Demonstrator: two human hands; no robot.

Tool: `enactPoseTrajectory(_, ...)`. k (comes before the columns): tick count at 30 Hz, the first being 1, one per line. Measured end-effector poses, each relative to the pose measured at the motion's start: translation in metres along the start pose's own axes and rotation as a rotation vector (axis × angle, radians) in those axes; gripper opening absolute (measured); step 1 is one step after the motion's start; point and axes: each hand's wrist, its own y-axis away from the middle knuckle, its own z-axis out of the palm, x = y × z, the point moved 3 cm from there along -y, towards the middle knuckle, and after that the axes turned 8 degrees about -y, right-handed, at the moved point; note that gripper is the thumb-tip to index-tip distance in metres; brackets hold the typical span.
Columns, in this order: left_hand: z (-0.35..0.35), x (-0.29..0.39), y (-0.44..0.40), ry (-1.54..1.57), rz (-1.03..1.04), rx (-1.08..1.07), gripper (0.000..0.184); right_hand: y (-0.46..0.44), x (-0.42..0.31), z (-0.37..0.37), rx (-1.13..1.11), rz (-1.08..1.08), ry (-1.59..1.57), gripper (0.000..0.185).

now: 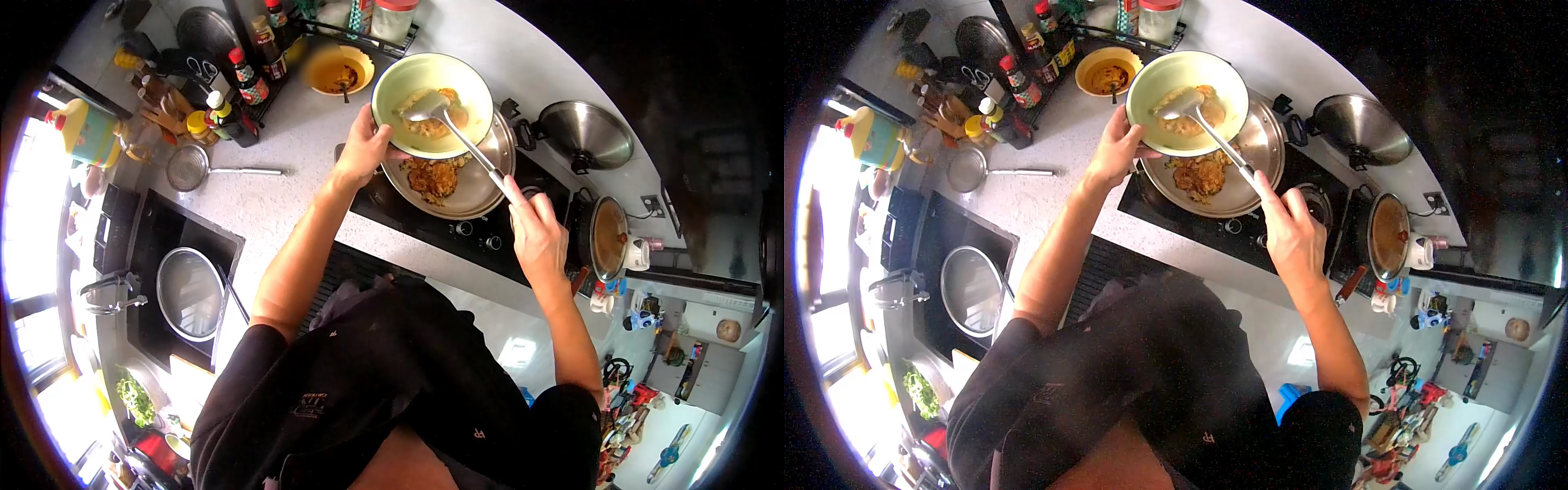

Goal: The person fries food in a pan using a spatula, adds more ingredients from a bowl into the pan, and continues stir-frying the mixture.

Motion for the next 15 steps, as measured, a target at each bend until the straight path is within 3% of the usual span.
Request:
enactPoseTrajectory(10, -0.017, 0.0, 0.002, -0.114, 0.102, 0.006, 0.048, -0.002, 0.001, -0.046, -0.07, -0.12, 0.235, 0.049)
enactPoseTrajectory(15, -0.008, 0.007, 0.0, -0.171, 0.141, -0.045, 0.054, -0.009, 0.013, -0.037, 0.052, -0.048, 0.165, 0.052)
